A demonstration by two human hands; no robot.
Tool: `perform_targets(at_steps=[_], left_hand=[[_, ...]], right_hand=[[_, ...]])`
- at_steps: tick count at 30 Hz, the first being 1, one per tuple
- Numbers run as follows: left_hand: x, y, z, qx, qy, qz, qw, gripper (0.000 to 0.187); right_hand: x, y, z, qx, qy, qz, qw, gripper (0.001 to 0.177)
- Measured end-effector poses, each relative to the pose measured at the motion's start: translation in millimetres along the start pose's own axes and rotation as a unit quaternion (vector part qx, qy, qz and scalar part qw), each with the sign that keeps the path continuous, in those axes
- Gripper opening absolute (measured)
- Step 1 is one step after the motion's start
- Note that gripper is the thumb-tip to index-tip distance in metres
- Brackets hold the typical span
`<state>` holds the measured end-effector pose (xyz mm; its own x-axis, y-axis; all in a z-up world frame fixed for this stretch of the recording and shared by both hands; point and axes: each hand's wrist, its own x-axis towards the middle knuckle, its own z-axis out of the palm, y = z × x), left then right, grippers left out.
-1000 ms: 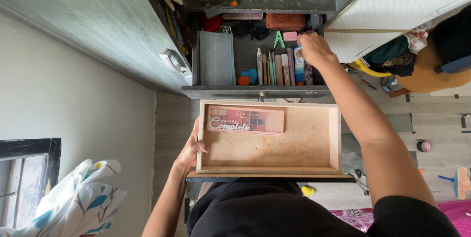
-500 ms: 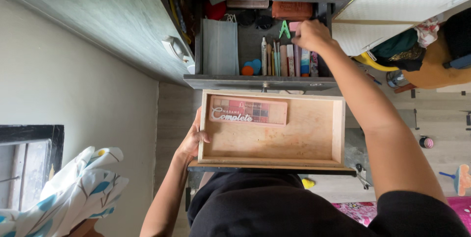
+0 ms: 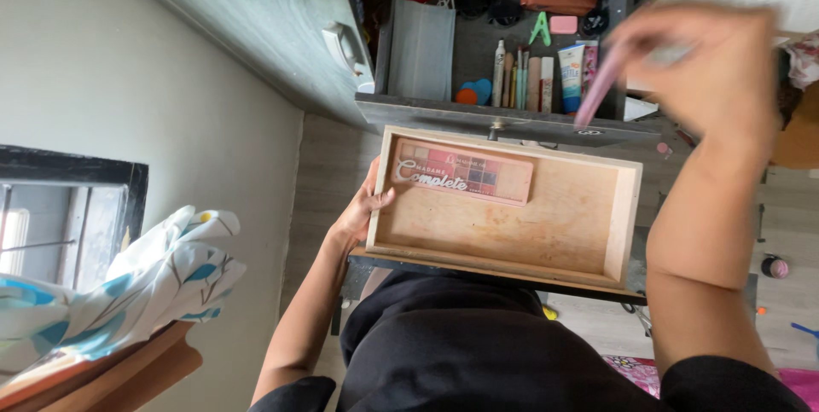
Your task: The person opens a wooden drawer and removes various items, including makeup palettes, tubes, and small boxes, placing them on the cabinet surface. They then wipe the inside of the drawer and begin placing selected items back into the drawer in an organized manner.
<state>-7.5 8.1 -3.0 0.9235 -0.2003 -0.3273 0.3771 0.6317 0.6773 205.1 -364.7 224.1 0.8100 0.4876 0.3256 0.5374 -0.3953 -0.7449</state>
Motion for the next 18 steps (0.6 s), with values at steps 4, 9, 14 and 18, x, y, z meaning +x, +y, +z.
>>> perform_targets(at_steps=[4,9,14,18], left_hand=[[1,-7,-5,-0.002,-0.020,0.013,1.000,0.092],[6,-7,-3,-0.042,-0.067,0.010,0.997,0.093],[8,-4,-2,-0.056,-0.063,-0.020,0.996,0.095],[9,0,-3,-0.010,-0.061,0.018,0.998,0.096]], right_hand=[[-17,-56,129,0.005,-0.417,0.045,0.908,0.022],[-50,-64,248,-0.094,-0.563,-0.062,0.818,0.012],[-62,-55,247,0.044,-0.458,-0.080,0.884,0.020],[-53,-28,160,-0.177,-0.474,0.161,0.847,0.025]])
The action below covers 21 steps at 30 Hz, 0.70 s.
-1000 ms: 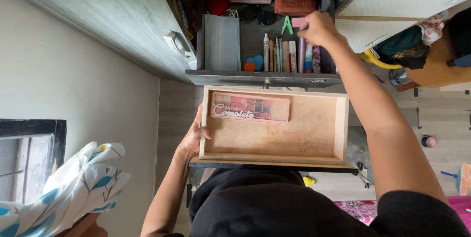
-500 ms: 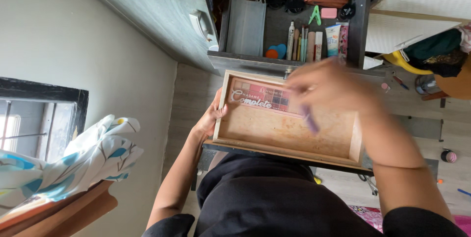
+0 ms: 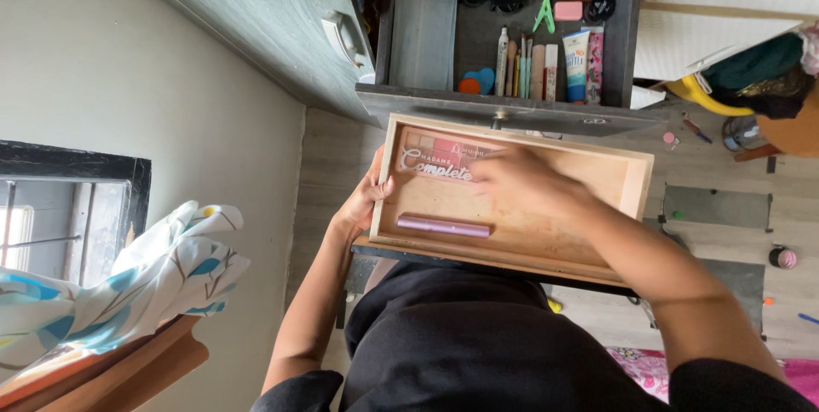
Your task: The person opens a wooden drawer and removes various items, including makeup palettes, tubes, and small boxes, placing them on the cabinet surface. They then wipe the inside of the drawer and begin placing selected items back into the drawer in an organized manner.
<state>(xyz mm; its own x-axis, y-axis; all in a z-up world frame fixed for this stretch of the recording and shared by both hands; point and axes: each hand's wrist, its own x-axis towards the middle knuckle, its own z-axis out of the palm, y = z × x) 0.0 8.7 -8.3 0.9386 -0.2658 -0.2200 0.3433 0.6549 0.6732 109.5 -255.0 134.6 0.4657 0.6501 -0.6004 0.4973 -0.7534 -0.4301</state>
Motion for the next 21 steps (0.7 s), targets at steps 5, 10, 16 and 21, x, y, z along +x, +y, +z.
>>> perform_targets(at_steps=[5,10,16,21], left_hand=[[-3,7,2,0.027,0.039,-0.019,0.999,0.105],[-3,9,7,0.023,0.041,-0.035,0.998,0.111],[-3,8,10,0.008,0.055,-0.043,0.998,0.115],[-1,6,5,0.016,0.066,-0.053,0.996,0.118]], right_hand=[[-35,43,8,0.108,-0.033,0.195,0.974,0.071],[-17,52,42,0.029,0.131,0.039,0.990,0.049],[-28,74,-4,0.027,0.153,0.049,0.987,0.029],[7,134,-94,0.203,0.298,0.088,0.929,0.022]])
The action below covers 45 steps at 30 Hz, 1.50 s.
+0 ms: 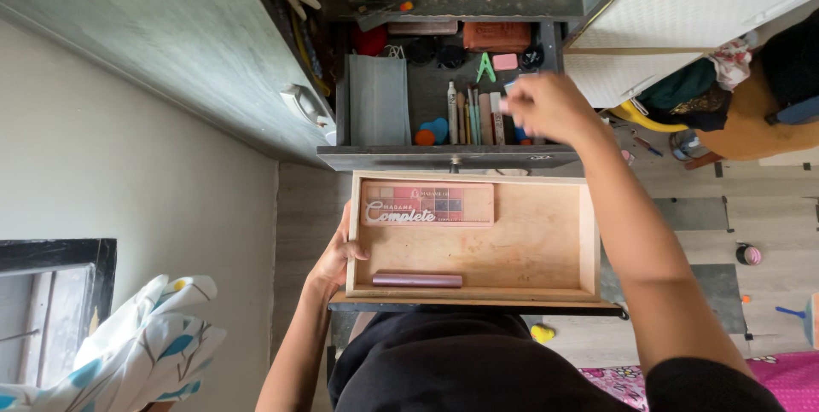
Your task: The person opens a wooden drawer and removes various items, including makeup palettes, tubes, and small boxes, placing them on the cabinet surface. They then wipe the inside of the drawer and begin placing selected items back into the drawer in an organized manner.
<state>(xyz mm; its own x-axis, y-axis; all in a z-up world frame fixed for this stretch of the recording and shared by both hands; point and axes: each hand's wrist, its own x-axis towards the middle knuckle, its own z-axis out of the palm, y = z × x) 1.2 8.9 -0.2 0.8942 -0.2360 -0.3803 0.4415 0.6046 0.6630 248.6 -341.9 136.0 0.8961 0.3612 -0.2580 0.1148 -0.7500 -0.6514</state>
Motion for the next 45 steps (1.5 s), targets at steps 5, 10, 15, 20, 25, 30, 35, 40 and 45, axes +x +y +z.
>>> perform_targets(at_steps=[5,10,15,20,25,30,35,40,45], left_hand=[[4,-4,-3,0.023,0.022,-0.017,0.999,0.121],[4,-3,-1,0.003,0.002,-0.004,1.000,0.120],[2,1,5,-0.007,0.013,-0.008,1.000,0.120],[2,2,8,-0.009,-0.008,0.004,1.000,0.117],[3,2,10,0.000,-0.010,-0.004,1.000,0.118],[0,6,10,0.011,-0.004,0.006,1.000,0.118],[-1,4,10,-0.003,-0.001,-0.002,1.000,0.119],[0,3,7,0.014,0.010,-0.009,1.000,0.120],[1,0,8,0.019,-0.002,0.004,1.000,0.119]], right_hand=[[80,7,19,-0.113,-0.108,0.152,0.976,0.041],[82,1,36,-0.127,-0.136,0.159,0.969,0.061],[83,-2,33,-0.144,-0.124,0.147,0.971,0.062],[104,-1,46,-0.315,-0.053,0.062,0.945,0.044],[131,-1,60,-0.400,-0.097,0.067,0.909,0.026],[122,7,40,-0.254,-0.176,0.186,0.933,0.045],[94,1,37,-0.121,-0.162,0.185,0.962,0.073],[83,-8,40,-0.169,-0.135,0.148,0.965,0.066],[82,-5,50,-0.191,-0.151,0.138,0.960,0.079]])
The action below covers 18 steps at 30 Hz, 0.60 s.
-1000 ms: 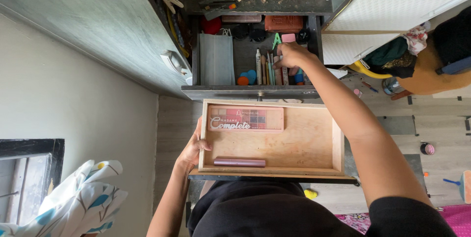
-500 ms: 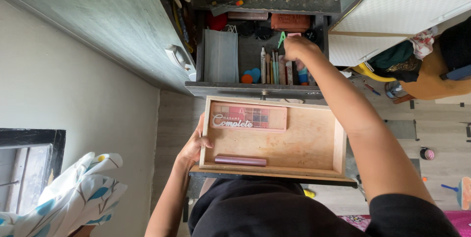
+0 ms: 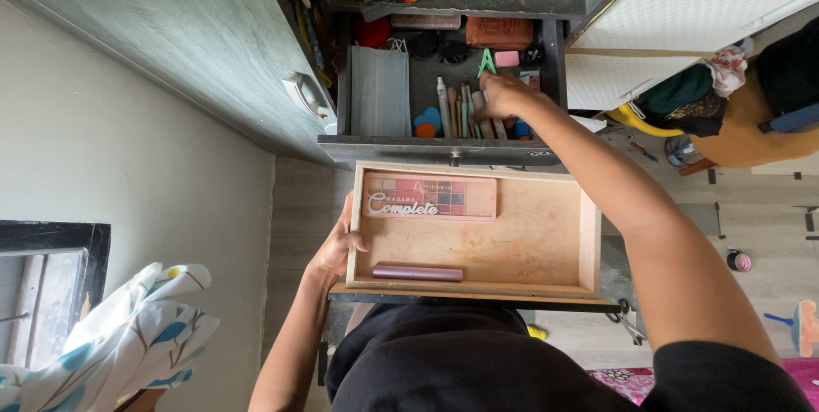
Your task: The person opens a wooden drawer and removes various items, including makeup palettes, tubes, and small boxes, placing them on the cabinet surface. They then wipe the inside of the drawer and begin placing selected items back into the drawer in an organized manner.
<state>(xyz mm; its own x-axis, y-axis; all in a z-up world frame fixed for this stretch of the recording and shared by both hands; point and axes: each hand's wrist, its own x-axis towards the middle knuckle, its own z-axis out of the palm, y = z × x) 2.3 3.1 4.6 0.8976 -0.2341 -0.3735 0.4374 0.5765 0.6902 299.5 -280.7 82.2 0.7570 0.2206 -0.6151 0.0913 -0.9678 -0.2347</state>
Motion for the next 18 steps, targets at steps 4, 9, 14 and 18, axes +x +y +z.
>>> perform_targets(at_steps=[4,9,14,18], left_hand=[[3,1,4,0.017,-0.002,-0.001,1.000,0.118],[2,4,8,0.023,-0.011,0.008,1.000,0.117],[0,1,5,0.016,-0.024,0.017,0.999,0.117],[3,-2,2,0.034,-0.017,0.024,0.999,0.117]], right_hand=[[8,8,8,-0.066,0.012,-0.040,0.997,0.092],[12,18,9,0.017,0.012,-0.016,1.000,0.078],[-24,20,-18,0.131,0.148,-0.134,0.971,0.068],[-95,5,-36,0.147,0.199,-0.275,0.929,0.067]])
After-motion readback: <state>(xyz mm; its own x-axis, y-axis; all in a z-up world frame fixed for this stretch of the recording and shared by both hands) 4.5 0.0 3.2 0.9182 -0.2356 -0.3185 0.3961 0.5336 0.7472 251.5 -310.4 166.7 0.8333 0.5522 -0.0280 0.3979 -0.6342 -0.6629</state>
